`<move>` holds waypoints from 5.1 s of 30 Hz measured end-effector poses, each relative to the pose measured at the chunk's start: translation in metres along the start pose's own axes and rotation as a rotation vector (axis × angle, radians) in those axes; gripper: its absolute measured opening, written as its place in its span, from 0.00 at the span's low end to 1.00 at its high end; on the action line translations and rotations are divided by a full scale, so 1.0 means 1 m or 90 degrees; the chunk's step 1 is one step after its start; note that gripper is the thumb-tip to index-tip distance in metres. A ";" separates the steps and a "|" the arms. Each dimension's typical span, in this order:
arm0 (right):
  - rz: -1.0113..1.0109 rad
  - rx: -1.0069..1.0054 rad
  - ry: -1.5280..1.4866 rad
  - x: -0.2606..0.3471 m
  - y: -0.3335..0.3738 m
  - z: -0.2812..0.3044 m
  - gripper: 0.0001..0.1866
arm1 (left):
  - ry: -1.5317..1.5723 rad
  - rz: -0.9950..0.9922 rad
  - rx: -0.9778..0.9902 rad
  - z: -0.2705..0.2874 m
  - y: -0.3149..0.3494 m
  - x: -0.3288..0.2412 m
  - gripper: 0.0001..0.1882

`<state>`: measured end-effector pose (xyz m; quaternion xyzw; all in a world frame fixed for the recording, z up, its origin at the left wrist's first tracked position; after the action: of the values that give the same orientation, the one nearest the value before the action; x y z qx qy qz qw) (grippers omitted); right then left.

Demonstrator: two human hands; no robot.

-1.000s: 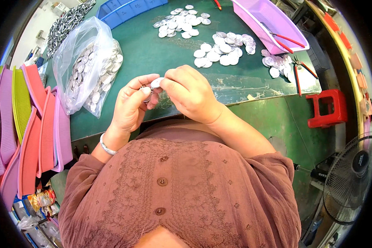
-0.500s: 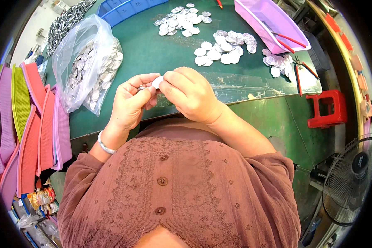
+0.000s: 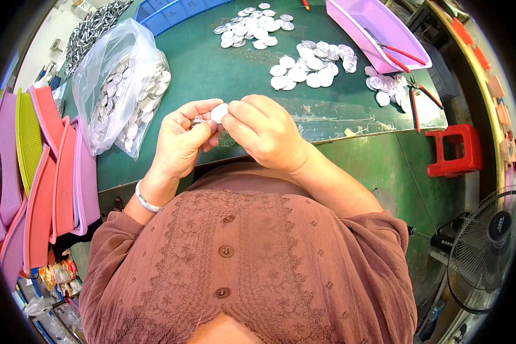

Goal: The person assembles small silver metal discs by hand, picking them from a plastic bag and the table surface. They manipulate the discs to join them together, then place the finished items into a blue plastic bin. Finally, they gather the remaining loose discs and transfer them into a purple basket.

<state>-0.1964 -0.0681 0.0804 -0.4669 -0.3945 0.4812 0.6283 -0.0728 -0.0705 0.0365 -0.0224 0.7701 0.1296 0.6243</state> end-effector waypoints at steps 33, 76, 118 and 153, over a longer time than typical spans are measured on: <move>-0.723 0.181 -0.302 -0.043 0.020 -0.016 0.08 | 0.067 -0.216 0.138 -0.007 0.005 -0.015 0.40; -0.394 0.009 -0.151 -0.020 0.001 -0.013 0.05 | 0.060 -0.051 0.002 0.014 -0.008 0.009 0.08; -0.589 0.055 -0.328 -0.035 0.018 -0.017 0.06 | 0.060 0.000 0.046 0.008 -0.003 0.010 0.11; -0.334 0.038 0.191 -0.071 0.046 0.072 0.09 | -0.529 -0.462 -0.316 0.183 -0.075 -0.129 0.16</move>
<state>-0.2909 -0.1178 0.0508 -0.3962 -0.3902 0.2399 0.7957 0.1452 -0.1181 0.1146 -0.3761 0.3514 0.0819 0.8534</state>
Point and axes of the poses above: each hand's wrist, its own y-axis away from the middle knuckle, its own z-axis out of the back of the hand, x = y × z, the point moved 7 cm from there along -y, towards the middle knuckle, and after that the axes turned 14 degrees about -x, right-handed, at the moved point
